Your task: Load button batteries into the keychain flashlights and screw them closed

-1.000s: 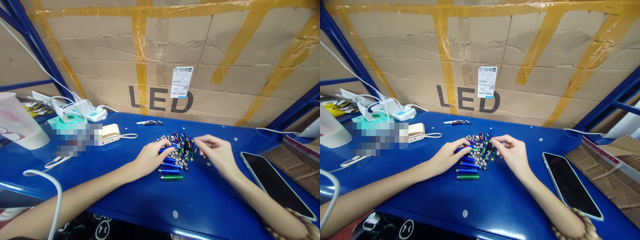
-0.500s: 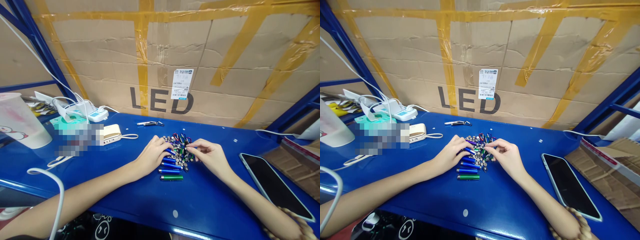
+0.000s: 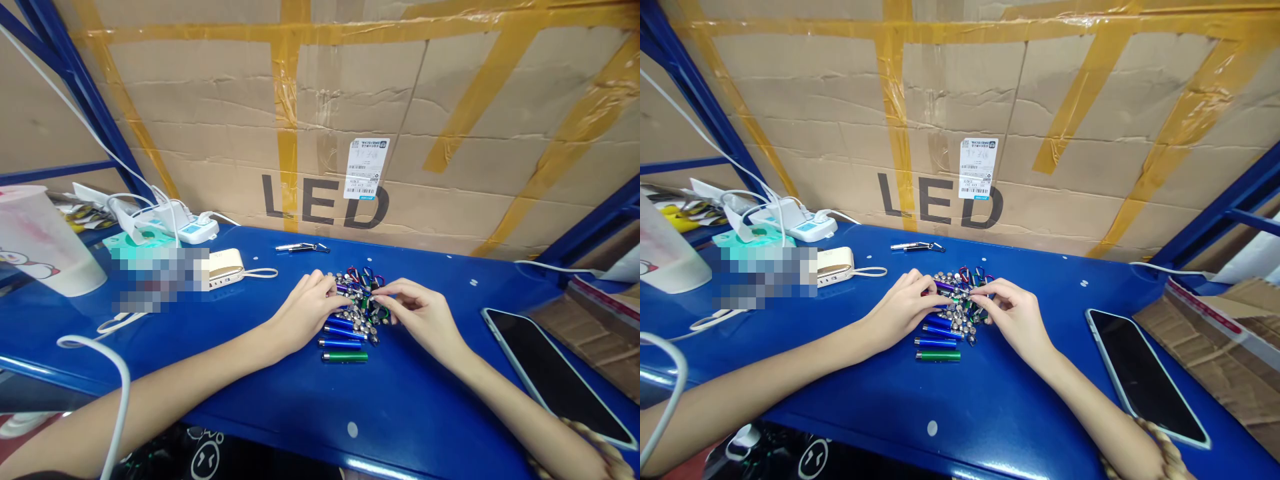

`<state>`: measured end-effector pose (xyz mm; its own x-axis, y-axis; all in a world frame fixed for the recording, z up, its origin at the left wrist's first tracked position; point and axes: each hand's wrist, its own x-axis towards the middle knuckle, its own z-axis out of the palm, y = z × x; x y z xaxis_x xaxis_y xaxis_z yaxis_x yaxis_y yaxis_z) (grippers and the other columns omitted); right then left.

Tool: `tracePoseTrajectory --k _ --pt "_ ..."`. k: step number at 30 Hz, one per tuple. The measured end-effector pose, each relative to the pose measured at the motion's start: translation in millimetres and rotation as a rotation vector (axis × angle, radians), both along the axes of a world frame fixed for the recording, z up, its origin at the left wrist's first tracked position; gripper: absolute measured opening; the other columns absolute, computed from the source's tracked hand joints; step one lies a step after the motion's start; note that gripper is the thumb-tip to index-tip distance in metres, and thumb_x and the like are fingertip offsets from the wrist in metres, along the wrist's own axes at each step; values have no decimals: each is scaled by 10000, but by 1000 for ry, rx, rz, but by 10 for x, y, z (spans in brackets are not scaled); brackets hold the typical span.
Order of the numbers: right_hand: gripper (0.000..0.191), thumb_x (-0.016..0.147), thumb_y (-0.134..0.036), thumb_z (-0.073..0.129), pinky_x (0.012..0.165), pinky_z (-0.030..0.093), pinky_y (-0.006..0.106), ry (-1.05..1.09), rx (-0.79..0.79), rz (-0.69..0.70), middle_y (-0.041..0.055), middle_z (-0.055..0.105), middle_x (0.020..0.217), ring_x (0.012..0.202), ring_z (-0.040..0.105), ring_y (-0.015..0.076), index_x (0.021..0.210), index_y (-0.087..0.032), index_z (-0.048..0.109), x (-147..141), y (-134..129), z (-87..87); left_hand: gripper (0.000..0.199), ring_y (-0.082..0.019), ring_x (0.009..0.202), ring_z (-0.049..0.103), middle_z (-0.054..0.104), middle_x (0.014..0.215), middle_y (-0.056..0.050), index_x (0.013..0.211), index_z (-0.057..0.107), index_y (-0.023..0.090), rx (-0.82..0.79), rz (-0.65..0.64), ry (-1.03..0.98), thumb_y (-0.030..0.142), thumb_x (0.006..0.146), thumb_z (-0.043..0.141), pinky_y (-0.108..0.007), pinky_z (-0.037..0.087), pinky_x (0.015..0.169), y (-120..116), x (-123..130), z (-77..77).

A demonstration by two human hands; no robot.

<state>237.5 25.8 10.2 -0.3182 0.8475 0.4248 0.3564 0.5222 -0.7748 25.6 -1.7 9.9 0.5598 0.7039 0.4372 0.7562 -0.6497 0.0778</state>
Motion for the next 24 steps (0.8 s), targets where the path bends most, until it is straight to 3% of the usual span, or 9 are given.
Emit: tracePoseTrajectory --k 8,20,24 --pt "271 778 -428 577 443 455 241 -57 45 -12 50 630 772 427 514 84 775 -171 665 -3 -14 0 295 -180 800 404 543 840 -54 916 620 167 -41 31 -79 395 874 436 -307 344 691 -10 18 23" --pt "269 794 -422 560 448 458 242 -75 70 -14 47 630 777 432 516 84 786 -174 663 2 -18 -2 382 -176 779 406 530 795 -58 697 602 145 -37 46 -78 420 876 409 -312 348 684 -33 40 56" --pt "282 795 -435 555 446 457 241 -82 86 -13 49 635 776 434 518 86 784 -174 663 1 -16 2 382 -178 793 409 527 808 -59 724 609 144 -49 30 -57 434 874 410 -309 353 690 -15 28 52"
